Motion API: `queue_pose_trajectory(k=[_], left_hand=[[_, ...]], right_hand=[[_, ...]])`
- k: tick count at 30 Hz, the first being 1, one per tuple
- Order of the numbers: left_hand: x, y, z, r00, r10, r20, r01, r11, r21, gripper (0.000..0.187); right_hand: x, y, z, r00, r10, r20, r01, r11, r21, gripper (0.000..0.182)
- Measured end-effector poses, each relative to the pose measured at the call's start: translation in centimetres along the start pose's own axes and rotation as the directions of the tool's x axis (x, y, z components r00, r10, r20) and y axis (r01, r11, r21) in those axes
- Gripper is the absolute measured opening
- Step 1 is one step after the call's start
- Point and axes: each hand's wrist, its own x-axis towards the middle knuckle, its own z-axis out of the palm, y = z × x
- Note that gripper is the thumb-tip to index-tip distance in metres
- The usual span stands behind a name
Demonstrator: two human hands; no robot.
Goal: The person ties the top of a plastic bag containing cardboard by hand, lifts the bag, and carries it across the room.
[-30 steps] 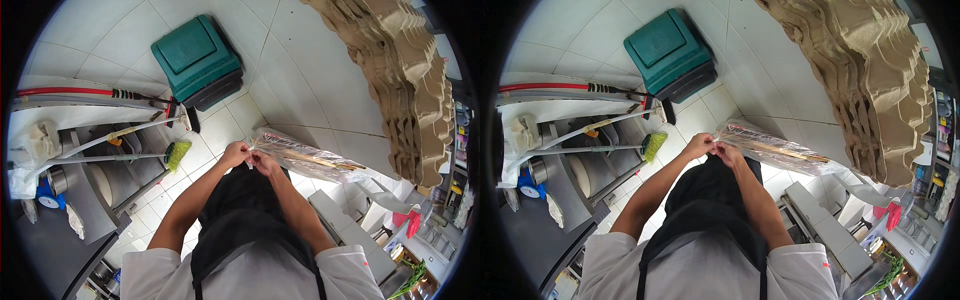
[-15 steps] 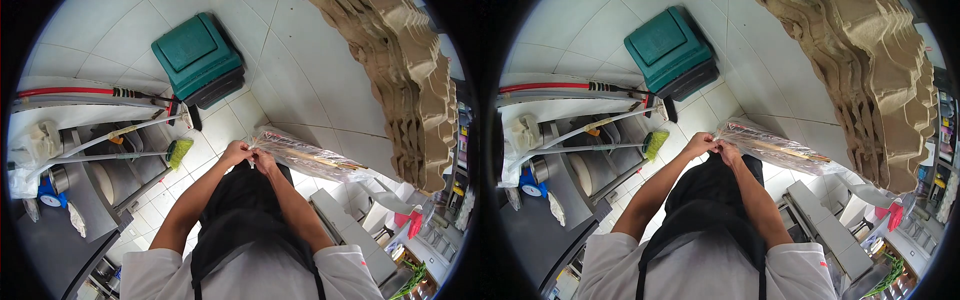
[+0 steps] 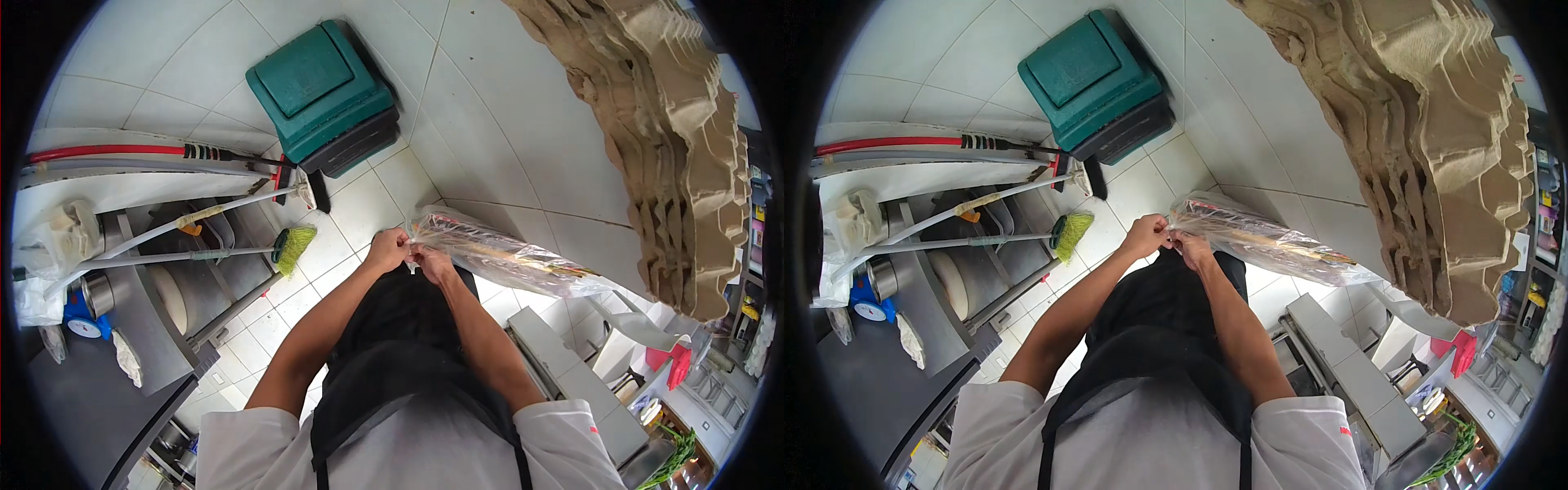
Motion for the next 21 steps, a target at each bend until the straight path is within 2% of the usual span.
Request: queue_pose_trajectory(k=[1, 3, 4, 6, 10, 12, 16, 18, 19, 21], left_hand=[[-0.2, 0.3, -0.2, 1.0, 0.001, 0.0, -0.001, 1.0, 0.0, 0.008], [-0.8, 0.8, -0.7, 0.993, -0.064, 0.096, 0.079, 0.983, -0.166, 0.008], [-0.8, 0.3, -0.6, 0.993, -0.066, 0.096, 0.082, 0.983, -0.163, 0.008], [-0.7, -0.5, -0.4, 0.998, 0.024, 0.062, -0.02, 0.997, -0.076, 0.01], [-1.2, 1.1, -1.0, 0.997, -0.04, 0.073, 0.042, 0.999, -0.031, 0.012], [-0.6, 0.0, -0.9, 0.998, 0.013, 0.055, -0.01, 0.999, -0.052, 0.013], [0.4, -0.8, -1.2, 0.996, 0.074, 0.042, -0.069, 0.99, -0.126, 0.014], [0.9, -1.3, -1.3, 0.985, 0.0, 0.173, 0.074, 0.905, -0.42, 0.015], [1.0, -1.1, -1.5, 0.985, 0.003, 0.172, 0.072, 0.901, -0.428, 0.015], [1.0, -0.8, -2.0, 0.924, -0.18, 0.338, 0.339, 0.796, -0.502, 0.018]], right_hand=[[-0.2, -0.1, 0.4, 1.0, -0.001, 0.0, 0.001, 1.0, 0.0, 0.008], [-0.8, -0.1, 1.3, 0.993, -0.042, -0.106, 0.039, 0.999, -0.025, 0.005], [-0.6, 0.2, 1.3, 0.994, -0.04, -0.105, 0.038, 0.999, -0.021, 0.005], [-0.3, 0.8, 1.3, 0.989, -0.138, -0.048, 0.136, 0.99, -0.048, 0.002], [-0.3, 0.8, 2.0, 0.982, -0.182, -0.047, 0.179, 0.982, -0.064, 0.002], [-0.2, 1.3, 2.7, 0.951, -0.252, -0.179, 0.253, 0.967, -0.014, 0.002], [-1.2, 0.1, 2.8, 0.959, -0.158, -0.235, 0.145, 0.987, -0.074, 0.005], [-1.5, -0.6, 2.7, 0.976, -0.081, -0.204, 0.093, 0.995, 0.046, 0.005], [-1.4, -0.7, 2.2, 0.975, -0.082, -0.206, 0.091, 0.995, 0.037, 0.005], [-1.3, -0.7, 1.2, 0.989, -0.024, -0.147, 0.009, 0.995, -0.102, 0.005]])
